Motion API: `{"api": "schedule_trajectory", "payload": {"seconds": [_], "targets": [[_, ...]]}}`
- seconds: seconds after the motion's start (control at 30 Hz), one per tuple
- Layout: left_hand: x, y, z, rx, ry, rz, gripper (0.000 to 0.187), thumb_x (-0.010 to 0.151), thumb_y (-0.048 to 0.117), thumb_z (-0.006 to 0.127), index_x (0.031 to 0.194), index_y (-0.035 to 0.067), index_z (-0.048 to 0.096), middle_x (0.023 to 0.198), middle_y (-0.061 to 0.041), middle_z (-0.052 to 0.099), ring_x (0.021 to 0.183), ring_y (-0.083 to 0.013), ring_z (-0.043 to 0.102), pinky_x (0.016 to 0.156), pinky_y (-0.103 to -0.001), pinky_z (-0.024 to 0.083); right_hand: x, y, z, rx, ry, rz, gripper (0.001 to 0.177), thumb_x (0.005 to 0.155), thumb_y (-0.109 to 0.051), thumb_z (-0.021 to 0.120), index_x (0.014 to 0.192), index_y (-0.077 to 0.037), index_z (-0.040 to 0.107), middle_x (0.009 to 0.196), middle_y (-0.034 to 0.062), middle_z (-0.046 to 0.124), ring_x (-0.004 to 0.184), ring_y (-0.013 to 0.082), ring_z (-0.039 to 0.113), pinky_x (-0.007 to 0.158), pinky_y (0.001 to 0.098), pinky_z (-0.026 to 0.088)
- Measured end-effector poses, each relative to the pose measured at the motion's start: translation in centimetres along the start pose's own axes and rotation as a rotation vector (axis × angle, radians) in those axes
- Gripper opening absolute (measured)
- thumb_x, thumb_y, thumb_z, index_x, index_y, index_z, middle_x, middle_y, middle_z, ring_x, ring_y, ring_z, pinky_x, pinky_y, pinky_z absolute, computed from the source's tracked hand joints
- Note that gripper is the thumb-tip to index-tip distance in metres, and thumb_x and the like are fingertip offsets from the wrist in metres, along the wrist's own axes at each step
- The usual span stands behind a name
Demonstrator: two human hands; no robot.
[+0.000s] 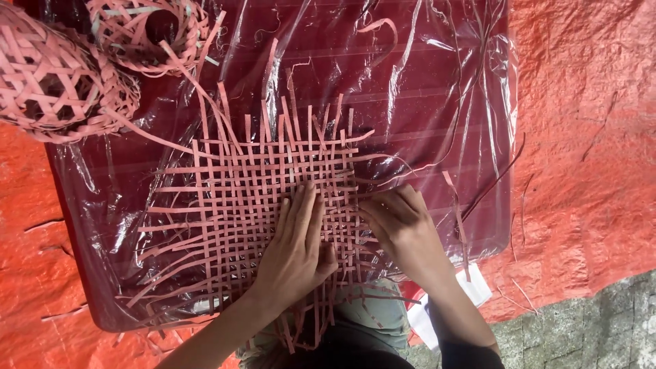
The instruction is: Weaving thin pink plastic strips into a flat mat on a table covered with plastic.
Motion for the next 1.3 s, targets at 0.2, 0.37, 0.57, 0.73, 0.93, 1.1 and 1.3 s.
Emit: {"api": "schedule_trajectory", "payload": {"seconds": [0.2, 0.37, 0.57, 0.73, 0.93, 1.1, 1.3], "targets": [[-0.6, -0.1, 0.1, -0.092, 0.08, 0.047, 0.058, 0.092, 0.036, 0.038, 0.138, 0.007, 0.02, 0.145, -0.016, 0.013, 0.136, -0.0299, 0.013, 0.113, -0.046, 0.013, 0.2, 0.7, 1.9, -0.003, -0.002, 0.019, 0.015, 0.078, -0.02, 0.067, 0.083, -0.006, 0.066, 0.079, 0.004, 0.064, 0.074, 0.0206, 0.051, 0.073, 0.0329, 0.049], [-0.7, -0.2, 0.2, -0.038, 0.113, 0.061, 0.055, 0.094, 0.037, 0.042, 0.137, 0.009, 0.024, 0.144, -0.016, 0.017, 0.135, -0.0311, 0.018, 0.112, -0.046, 0.017, 0.3, 1.1, 2.6, 0.049, -0.038, 0.048, 0.01, 0.079, -0.016, 0.067, 0.081, -0.007, 0.064, 0.079, 0.0028, 0.064, 0.072, 0.0188, 0.054, 0.077, 0.0323, 0.05], [-0.4, 0.5, -0.7, 0.055, 0.14, 0.102, 0.048, 0.093, 0.033, 0.043, 0.129, 0.002, 0.039, 0.139, -0.022, 0.026, 0.13, -0.036, 0.026, 0.109, -0.048, 0.021, 0.1, 0.9, 3.0, -0.001, -0.025, 0.036, 0.008, 0.078, -0.014, 0.068, 0.075, -0.011, 0.062, 0.078, 0.0012, 0.062, 0.074, 0.0199, 0.051, 0.075, 0.0325, 0.047], [-0.1, 0.9, -1.4, 0.081, 0.161, 0.115, 0.043, 0.093, 0.03, 0.042, 0.122, -0.001, 0.049, 0.136, -0.024, 0.031, 0.128, -0.0373, 0.029, 0.107, -0.049, 0.023, 0.1, 0.2, 2.4, -0.043, 0.043, 0.069, 0.016, 0.074, 0.001, 0.07, 0.074, -0.015, 0.066, 0.077, -0.0021, 0.066, 0.073, 0.0188, 0.052, 0.073, 0.0286, 0.041], [-0.3, 0.8, -0.5, 0.077, 0.146, 0.097, 0.048, 0.093, 0.033, 0.041, 0.128, 0.0, 0.041, 0.137, -0.021, 0.032, 0.129, -0.0362, 0.029, 0.108, -0.05, 0.023, -0.5, 1.0, 0.6, 0.095, 0.102, 0.111, 0.015, 0.074, -0.004, 0.071, 0.085, -0.014, 0.069, 0.082, -0.0027, 0.068, 0.08, 0.0177, 0.052, 0.091, 0.0338, 0.035], [-0.5, 0.5, -0.5, -0.006, 0.212, 0.081, 0.049, 0.084, 0.027, 0.049, 0.125, 0.001, 0.045, 0.138, -0.023, 0.032, 0.13, -0.0368, 0.026, 0.105, -0.051, 0.019, -4.4, 4.0, -2.8, 0.257, 0.307, 0.203, 0.013, 0.072, -0.011, 0.072, 0.084, -0.011, 0.07, 0.075, 0.0011, 0.066, 0.071, 0.0201, 0.06, 0.069, 0.0309, 0.047], [-1.4, 0.8, 0.7, 0.073, 0.134, 0.173, 0.064, 0.09, 0.039, 0.057, 0.136, 0.006, 0.028, 0.143, -0.015, 0.019, 0.133, -0.0336, 0.02, 0.108, -0.055, 0.019, -5.7, 3.0, -1.6, 0.126, 0.064, 0.216, 0.013, 0.071, -0.013, 0.072, 0.082, -0.01, 0.065, 0.079, 0.0011, 0.067, 0.073, 0.0134, 0.06, 0.072, 0.0267, 0.049]]}}
Point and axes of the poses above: each hand's wrist, its own x-axis towards the middle knuckle, its own z-axis out of the palm, y = z × x, the point moved 7 cm from there along x, towards the middle knuckle
